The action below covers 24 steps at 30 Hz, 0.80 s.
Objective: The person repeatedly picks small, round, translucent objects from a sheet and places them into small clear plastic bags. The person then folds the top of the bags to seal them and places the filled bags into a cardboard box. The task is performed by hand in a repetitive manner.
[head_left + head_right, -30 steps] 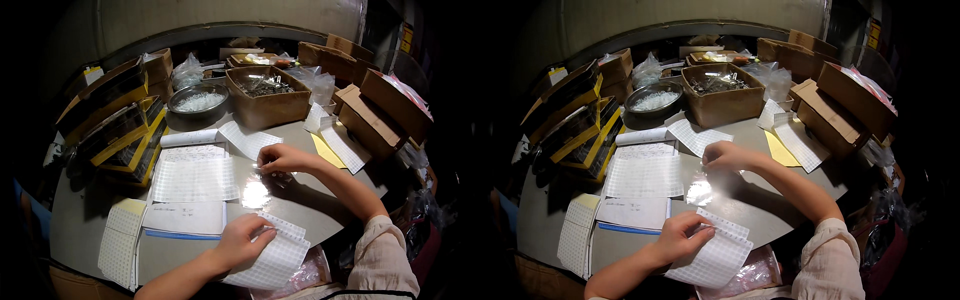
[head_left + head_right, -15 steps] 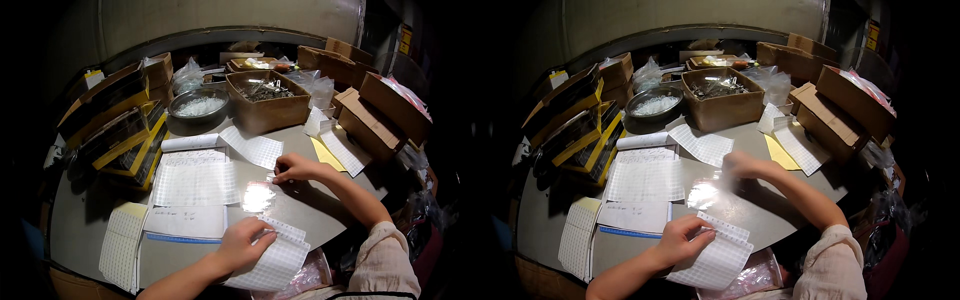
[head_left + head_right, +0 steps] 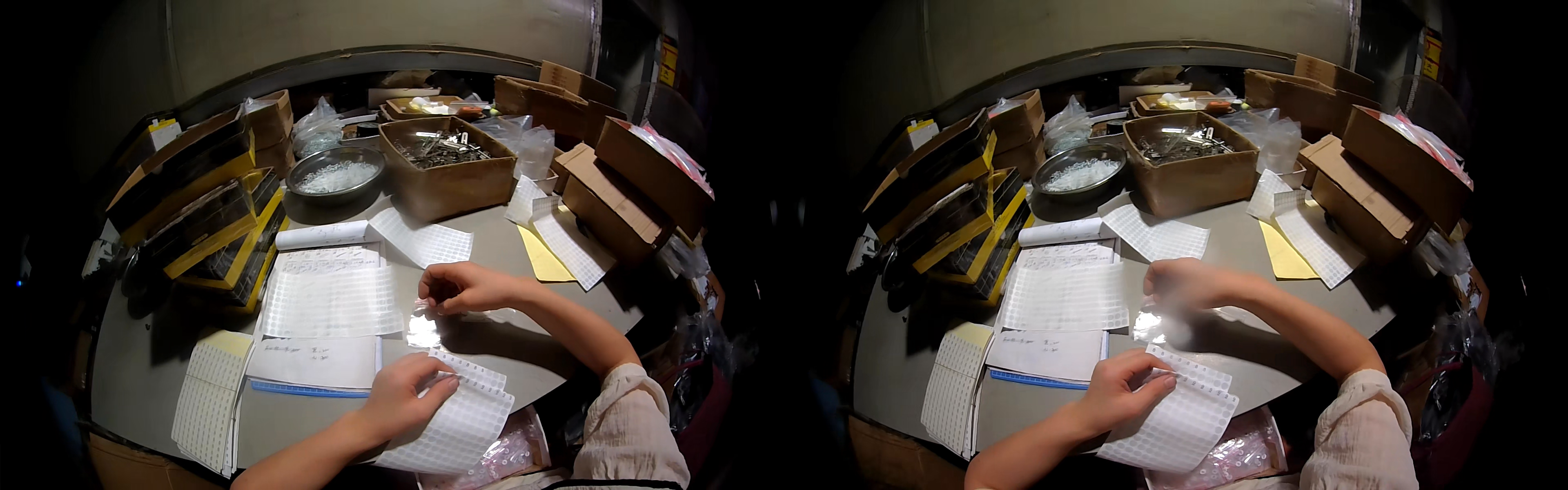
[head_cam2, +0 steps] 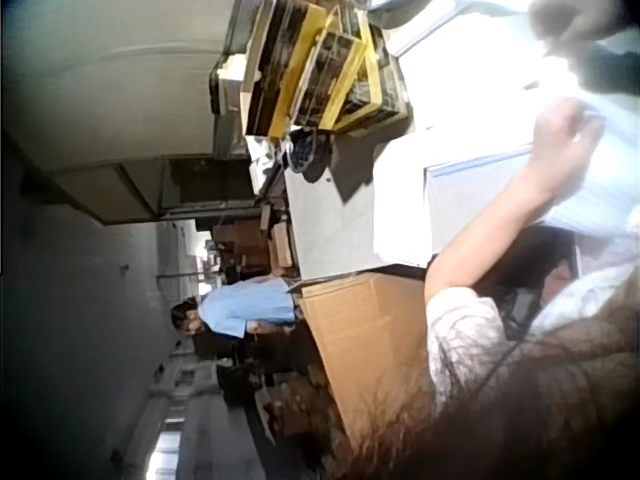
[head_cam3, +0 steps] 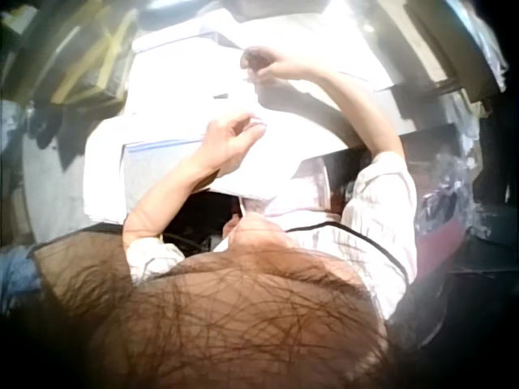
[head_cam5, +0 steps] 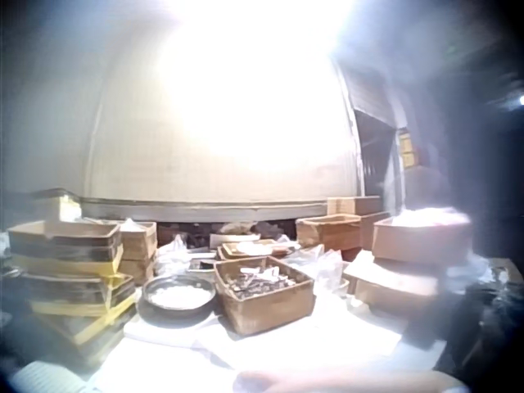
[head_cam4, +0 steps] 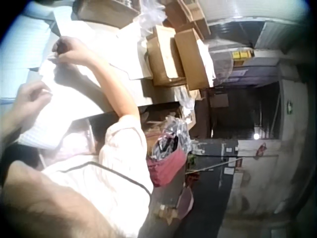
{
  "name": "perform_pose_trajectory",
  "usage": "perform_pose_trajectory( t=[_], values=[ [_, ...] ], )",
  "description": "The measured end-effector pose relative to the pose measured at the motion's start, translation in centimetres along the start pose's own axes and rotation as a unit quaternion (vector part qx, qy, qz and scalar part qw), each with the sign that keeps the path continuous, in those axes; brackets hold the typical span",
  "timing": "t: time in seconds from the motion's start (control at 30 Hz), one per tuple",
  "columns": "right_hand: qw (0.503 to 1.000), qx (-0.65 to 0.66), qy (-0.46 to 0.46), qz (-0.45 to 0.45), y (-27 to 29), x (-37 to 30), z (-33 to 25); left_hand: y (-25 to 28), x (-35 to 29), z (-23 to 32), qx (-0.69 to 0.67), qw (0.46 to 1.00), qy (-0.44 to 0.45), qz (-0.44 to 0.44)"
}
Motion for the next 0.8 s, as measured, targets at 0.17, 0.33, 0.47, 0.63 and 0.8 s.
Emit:
perform_pose_trajectory(
  t=[0.17,0.33,0.47,0.63,0.8],
  values=[
    [0.987,-0.154,0.032,0.034,-0.8,-0.2,-1.5,0.1,-0.3,0.2,-0.002,1.000,0.003,0.006],
    [0.915,-0.307,0.187,0.183,-0.9,-1.5,-1.6,-0.1,-0.1,0.1,0.006,1.000,0.018,0.002],
    [0.947,-0.234,0.096,0.196,1.9,-3.0,2.2,0.4,-0.2,0.0,0.012,0.999,0.036,0.012],
    [0.971,-0.157,0.035,0.175,4.0,-6.5,4.9,0.5,0.0,0.1,0.021,0.999,0.027,0.019],
    [0.965,-0.121,0.116,0.204,2.5,-9.3,2.0,0.9,0.2,0.8,0.018,0.999,0.002,0.043]
  ],
)
Point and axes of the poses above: each hand's wrist, its own x-axis towards the middle knuckle, its own y-axis out of the back of the hand, z = x × y, the point moved 10 cm from there along x, towards the middle knuckle, and after that the axes turned 6 degrees about x, right-handed, at the moved point
